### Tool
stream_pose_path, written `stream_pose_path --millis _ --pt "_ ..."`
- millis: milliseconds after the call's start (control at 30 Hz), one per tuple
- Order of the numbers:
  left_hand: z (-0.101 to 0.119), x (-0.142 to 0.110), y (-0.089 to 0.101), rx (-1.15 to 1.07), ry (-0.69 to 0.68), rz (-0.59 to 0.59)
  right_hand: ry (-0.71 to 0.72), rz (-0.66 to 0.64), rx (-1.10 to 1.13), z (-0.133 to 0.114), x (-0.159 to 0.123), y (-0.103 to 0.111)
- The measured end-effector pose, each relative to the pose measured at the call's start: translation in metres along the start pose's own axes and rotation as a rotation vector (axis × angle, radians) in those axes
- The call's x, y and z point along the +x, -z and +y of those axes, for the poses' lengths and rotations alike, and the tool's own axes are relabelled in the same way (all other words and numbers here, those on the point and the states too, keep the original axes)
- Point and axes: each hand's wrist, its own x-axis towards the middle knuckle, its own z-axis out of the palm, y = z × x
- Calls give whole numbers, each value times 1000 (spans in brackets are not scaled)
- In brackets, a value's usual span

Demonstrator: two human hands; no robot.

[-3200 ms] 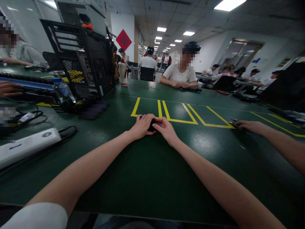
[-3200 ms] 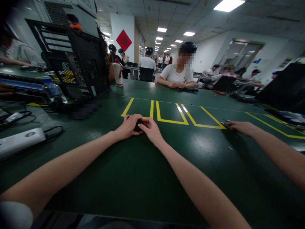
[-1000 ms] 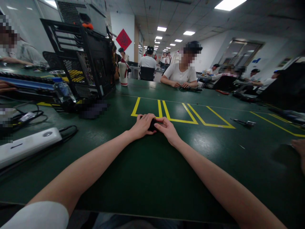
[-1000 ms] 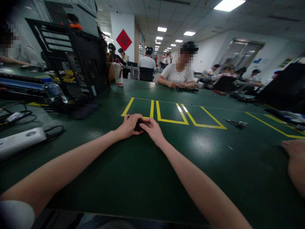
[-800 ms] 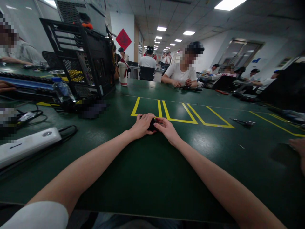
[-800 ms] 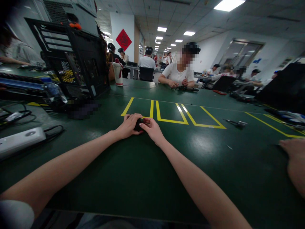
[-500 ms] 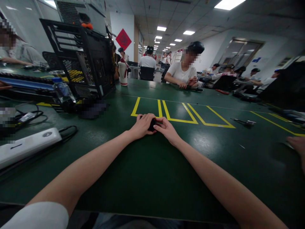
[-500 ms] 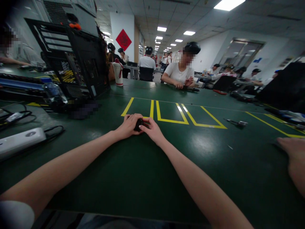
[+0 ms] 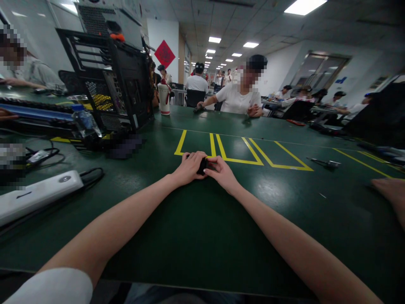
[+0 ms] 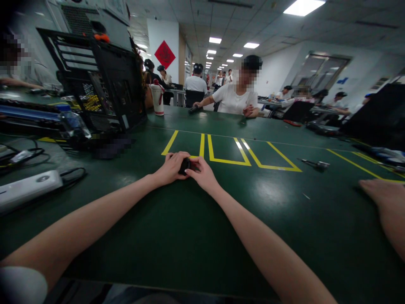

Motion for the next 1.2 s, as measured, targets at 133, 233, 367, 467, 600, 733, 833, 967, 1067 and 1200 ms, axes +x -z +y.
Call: stream_pose_path --millis 133,233,367,467,600,733,833,967,1067,1200 --pt "0 0 0 -6 -5 8 24 30 -10 -1 -1 -1" --pt "1 0 0 -3 -11 13 22 73 -43 1 2 -1" --pt "0 0 0 -6 -16 11 -60 53 -56 2 4 1" --pt "0 0 1 -1 -13 10 -54 -11 -59 0 2 1" --pt "0 0 1 4 -17 9 2 4 -18 -3 0 -2" --pt "0 0 0 8 -19 15 39 48 -23 0 2 -3" --pt "0 0 -1 10 -17 19 29 63 -27 2 4 -3" --pt "1 0 0 5 -12 14 -10 50 -103 1 2 -4" --pt "1 0 1 -6 -10 4 8 35 -170 -3 -2 -6" --pt "0 0 2 -19 -11 -5 52 24 -155 -8 -7 -7"
